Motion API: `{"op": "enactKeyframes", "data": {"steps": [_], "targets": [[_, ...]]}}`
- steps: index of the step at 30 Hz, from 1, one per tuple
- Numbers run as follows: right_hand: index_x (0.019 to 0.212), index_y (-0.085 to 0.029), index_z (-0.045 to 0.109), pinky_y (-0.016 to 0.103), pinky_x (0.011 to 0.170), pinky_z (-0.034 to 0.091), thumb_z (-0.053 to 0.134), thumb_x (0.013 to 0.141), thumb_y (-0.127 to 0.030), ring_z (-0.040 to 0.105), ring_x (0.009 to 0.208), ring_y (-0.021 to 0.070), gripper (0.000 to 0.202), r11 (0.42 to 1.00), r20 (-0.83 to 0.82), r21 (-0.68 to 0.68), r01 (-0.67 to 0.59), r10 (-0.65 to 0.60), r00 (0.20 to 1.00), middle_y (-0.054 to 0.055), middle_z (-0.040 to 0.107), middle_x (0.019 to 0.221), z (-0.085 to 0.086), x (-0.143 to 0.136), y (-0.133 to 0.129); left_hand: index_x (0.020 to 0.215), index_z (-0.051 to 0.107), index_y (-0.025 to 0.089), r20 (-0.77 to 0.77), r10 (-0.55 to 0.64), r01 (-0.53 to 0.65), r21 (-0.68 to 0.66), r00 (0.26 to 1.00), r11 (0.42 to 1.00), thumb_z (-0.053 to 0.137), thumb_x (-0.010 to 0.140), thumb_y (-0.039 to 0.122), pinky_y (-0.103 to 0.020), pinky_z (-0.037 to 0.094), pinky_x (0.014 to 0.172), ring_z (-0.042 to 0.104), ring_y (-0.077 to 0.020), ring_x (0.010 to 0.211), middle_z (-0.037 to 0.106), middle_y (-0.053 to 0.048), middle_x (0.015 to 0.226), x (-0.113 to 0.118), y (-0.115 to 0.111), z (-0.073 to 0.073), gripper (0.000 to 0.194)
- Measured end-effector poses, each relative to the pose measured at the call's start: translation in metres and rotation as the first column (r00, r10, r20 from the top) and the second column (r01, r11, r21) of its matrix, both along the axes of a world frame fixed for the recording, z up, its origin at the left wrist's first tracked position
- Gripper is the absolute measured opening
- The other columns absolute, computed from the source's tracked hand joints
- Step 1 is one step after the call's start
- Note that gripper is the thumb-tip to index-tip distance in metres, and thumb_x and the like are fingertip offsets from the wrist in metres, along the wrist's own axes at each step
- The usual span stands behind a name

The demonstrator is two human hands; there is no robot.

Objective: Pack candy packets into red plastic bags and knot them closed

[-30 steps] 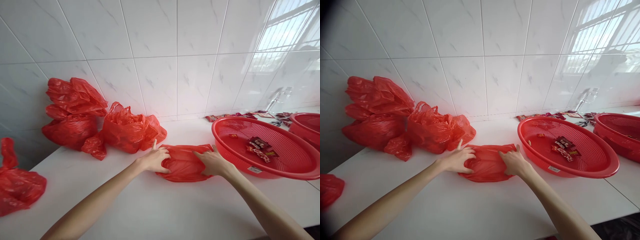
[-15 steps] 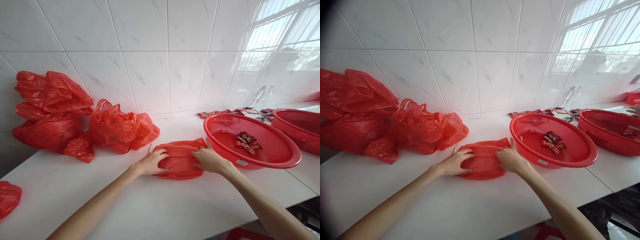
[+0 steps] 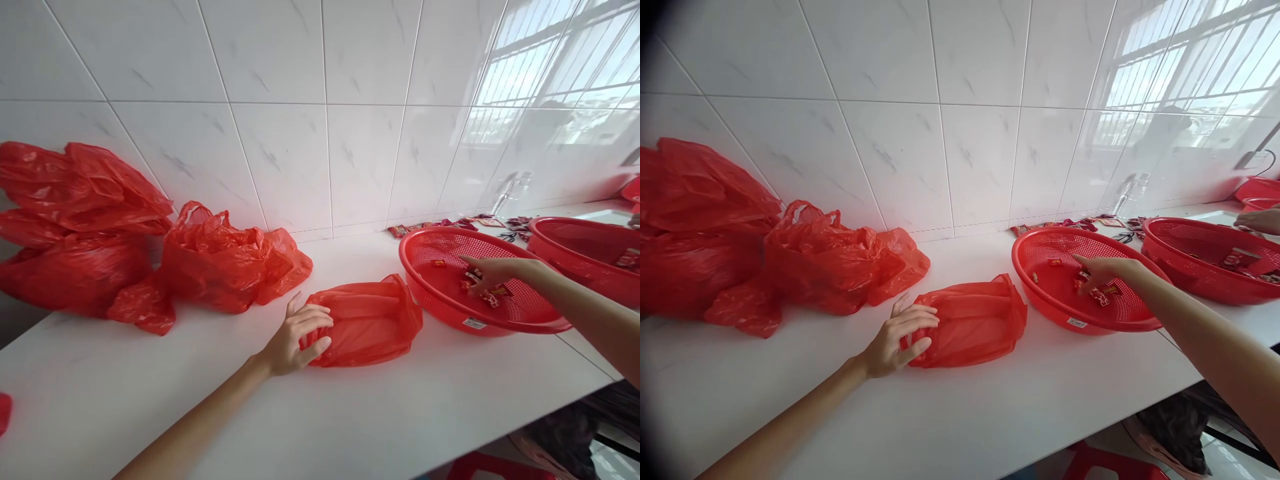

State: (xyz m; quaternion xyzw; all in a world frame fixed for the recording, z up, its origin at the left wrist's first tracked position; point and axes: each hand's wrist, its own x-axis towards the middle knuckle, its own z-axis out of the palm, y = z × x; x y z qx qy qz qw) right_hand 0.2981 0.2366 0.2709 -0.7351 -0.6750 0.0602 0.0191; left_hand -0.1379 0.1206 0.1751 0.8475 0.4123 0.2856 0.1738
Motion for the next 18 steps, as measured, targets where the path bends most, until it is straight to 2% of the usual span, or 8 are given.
{"op": "enactKeyframes", "data": {"steps": [2,4,7,11,14,16,18], "targets": [[0.147,-0.009,0.052,0.03,0.064,0.049,0.081,0.06,-0.004,0.075,0.091,0.0302,0.092,0.987,-0.005,-0.161,0.028,-0.029,1.0,0.032,0.065,0.129,-0.015,0.01,0.004,0.097,0.071,0.022,0.032,0.012,-0.013,0.059,0.999,0.998,0.052,0.093,0.037,-0.053,0.009,0.125,0.067,-0.0243,0.11,0.077,-0.005,0.098,-0.003,-0.002,-0.007,0.025],[0.155,-0.016,0.04,0.03,0.058,0.054,0.08,0.054,-0.001,0.076,0.084,0.0322,0.109,0.965,-0.015,-0.259,0.042,-0.047,0.999,0.031,0.061,0.135,-0.025,0.014,0.005,0.093,0.07,0.022,0.06,0.014,-0.019,0.085,0.998,0.996,0.052,0.093,0.035,-0.05,0.016,0.123,0.069,-0.0221,0.103,0.077,-0.003,0.091,-0.006,-0.002,-0.015,0.023],[0.161,-0.026,0.025,0.029,0.046,0.054,0.07,0.054,0.0,0.073,0.064,0.0244,0.119,0.926,-0.117,-0.378,-0.003,-0.044,0.992,0.024,0.061,0.137,-0.033,0.018,0.006,0.09,0.069,0.023,0.071,0.014,-0.02,0.082,0.997,0.996,0.052,0.094,0.033,-0.047,0.023,0.119,0.069,-0.0202,0.098,0.076,0.0,0.088,-0.008,0.0,-0.024,0.02],[0.163,-0.027,0.01,0.026,0.036,0.047,0.062,0.052,-0.002,0.064,0.048,0.0176,0.125,0.892,-0.272,-0.451,-0.026,-0.11,0.956,0.018,0.068,0.117,-0.04,0.02,0.009,0.089,0.069,0.023,0.078,-0.008,0.001,0.088,0.997,0.996,0.054,0.093,0.031,-0.044,0.022,0.116,0.069,-0.0194,0.097,0.076,0.002,0.086,-0.005,0.002,-0.026,0.017],[0.161,-0.025,0.019,0.026,0.034,0.045,0.06,0.048,0.0,0.061,0.044,0.0171,0.123,0.899,-0.253,-0.439,-0.001,-0.122,0.96,0.012,0.068,0.099,-0.041,0.019,0.011,0.087,0.068,0.023,0.082,-0.023,0.016,0.09,0.996,0.996,0.055,0.093,0.03,-0.043,0.021,0.115,0.069,-0.0192,0.097,0.075,0.003,0.085,-0.004,0.002,-0.025,0.016],[0.155,-0.022,0.032,0.026,0.036,0.045,0.058,0.045,0.001,0.061,0.045,0.0178,0.115,0.904,-0.271,-0.427,-0.021,-0.106,0.957,0.008,0.066,0.09,-0.04,0.017,0.009,0.086,0.068,0.023,0.085,-0.022,0.014,0.089,0.996,0.996,0.055,0.093,0.029,-0.042,0.021,0.114,0.069,-0.0191,0.096,0.075,0.003,0.085,-0.004,0.002,-0.024,0.016],[0.141,-0.02,0.048,0.026,0.039,0.046,0.056,0.046,0.001,0.061,0.049,0.0179,0.098,0.913,-0.321,-0.402,-0.07,-0.069,0.945,0.004,0.064,0.082,-0.038,0.016,0.007,0.085,0.068,0.023,0.087,-0.019,0.012,0.088,0.996,0.996,0.054,0.093,0.028,-0.042,0.022,0.113,0.069,-0.0192,0.095,0.075,0.003,0.084,-0.003,0.002,-0.024,0.017]]}}
